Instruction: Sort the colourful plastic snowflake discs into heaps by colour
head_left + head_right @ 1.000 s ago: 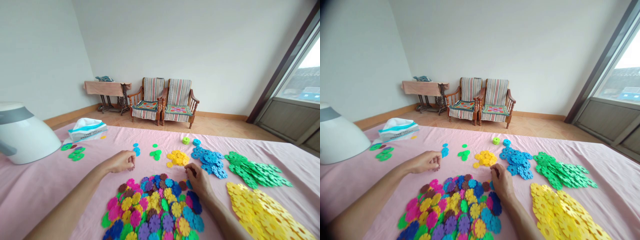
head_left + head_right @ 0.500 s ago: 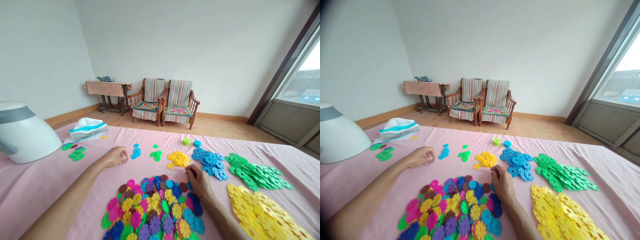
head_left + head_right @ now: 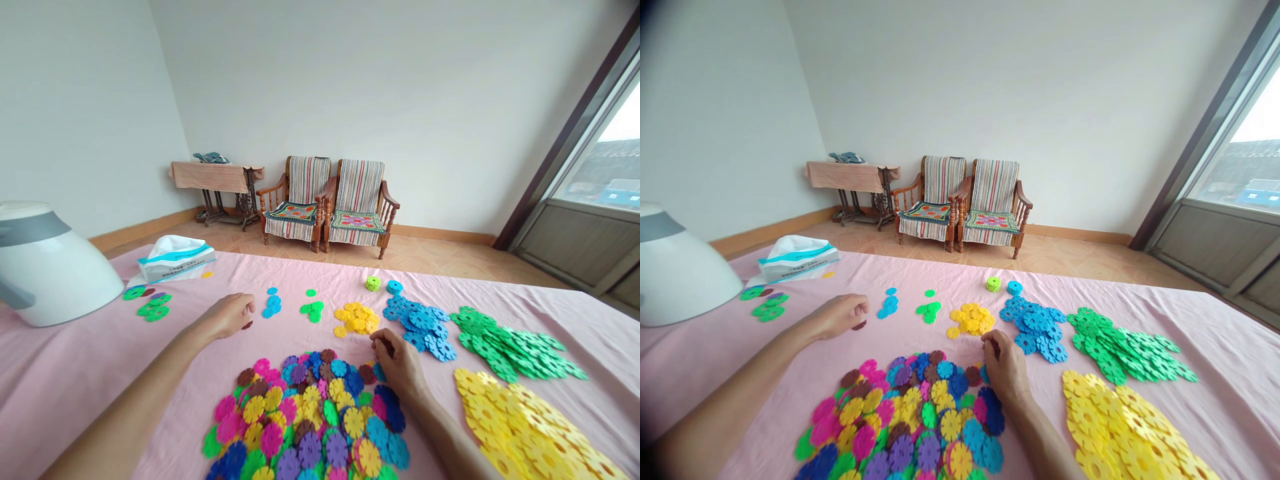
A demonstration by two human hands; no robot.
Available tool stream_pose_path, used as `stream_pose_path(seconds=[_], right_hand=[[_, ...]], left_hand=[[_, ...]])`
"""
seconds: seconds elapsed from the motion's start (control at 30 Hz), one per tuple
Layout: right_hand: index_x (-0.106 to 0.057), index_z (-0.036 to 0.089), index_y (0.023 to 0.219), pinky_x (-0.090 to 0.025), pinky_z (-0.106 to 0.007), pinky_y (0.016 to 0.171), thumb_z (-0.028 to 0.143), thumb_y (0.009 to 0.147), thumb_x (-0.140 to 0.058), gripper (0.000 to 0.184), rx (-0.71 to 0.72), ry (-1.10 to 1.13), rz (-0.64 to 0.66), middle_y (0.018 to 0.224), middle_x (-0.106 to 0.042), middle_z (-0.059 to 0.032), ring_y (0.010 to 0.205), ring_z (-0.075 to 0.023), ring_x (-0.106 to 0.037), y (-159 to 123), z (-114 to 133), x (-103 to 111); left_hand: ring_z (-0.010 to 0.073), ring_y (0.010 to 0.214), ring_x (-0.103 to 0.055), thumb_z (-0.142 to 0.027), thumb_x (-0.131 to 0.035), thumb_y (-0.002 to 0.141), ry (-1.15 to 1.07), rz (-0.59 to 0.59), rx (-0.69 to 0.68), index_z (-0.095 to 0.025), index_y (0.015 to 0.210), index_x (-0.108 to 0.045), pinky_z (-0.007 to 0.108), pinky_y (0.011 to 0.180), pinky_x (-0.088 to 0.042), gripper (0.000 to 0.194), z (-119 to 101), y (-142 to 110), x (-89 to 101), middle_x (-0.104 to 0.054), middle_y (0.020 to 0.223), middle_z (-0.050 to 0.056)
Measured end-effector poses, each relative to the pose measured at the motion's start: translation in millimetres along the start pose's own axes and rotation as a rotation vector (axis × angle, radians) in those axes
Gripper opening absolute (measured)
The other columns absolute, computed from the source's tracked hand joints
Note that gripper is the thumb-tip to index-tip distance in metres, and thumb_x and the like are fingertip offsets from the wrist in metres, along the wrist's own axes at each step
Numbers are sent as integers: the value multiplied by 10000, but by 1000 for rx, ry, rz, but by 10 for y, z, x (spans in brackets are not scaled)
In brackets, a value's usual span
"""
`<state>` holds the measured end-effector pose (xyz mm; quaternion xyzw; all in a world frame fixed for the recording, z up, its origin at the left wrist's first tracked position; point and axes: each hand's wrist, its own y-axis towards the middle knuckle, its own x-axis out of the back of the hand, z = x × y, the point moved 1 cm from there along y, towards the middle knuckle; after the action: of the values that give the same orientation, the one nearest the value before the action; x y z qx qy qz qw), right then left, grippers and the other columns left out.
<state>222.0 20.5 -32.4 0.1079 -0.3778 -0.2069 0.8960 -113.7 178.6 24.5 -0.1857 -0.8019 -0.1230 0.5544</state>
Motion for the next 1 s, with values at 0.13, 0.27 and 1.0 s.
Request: stream_pose_path(seconds=[0.13,0.27,1.0], right_hand=[[-614,186,804,-416,-232,564,263,788,-408,221,-11,4,9,751,-674,-39,663,-170,-609,-4,13,4],[-610,187,805,-415,-232,573,256,789,-408,214,-11,-2,18,757,-671,-34,673,-169,-607,-6,8,1],[-610,196,808,-414,-233,574,252,784,-411,208,-18,-19,22,751,-676,-28,677,-174,-615,-2,-14,-11]], left_hand=[[139,672,-550,-209,-513,712,-123,241,-263,-176,843,-622,200,589,-393,173,-481,-184,78,-605,740,2],[129,694,-547,-266,-541,760,-196,310,-464,-180,880,-637,207,616,-414,176,-984,-369,37,-613,844,20],[135,724,-542,-104,-551,711,-262,44,-494,-168,700,-579,215,664,-383,70,-1372,-457,-602,-598,729,0]])
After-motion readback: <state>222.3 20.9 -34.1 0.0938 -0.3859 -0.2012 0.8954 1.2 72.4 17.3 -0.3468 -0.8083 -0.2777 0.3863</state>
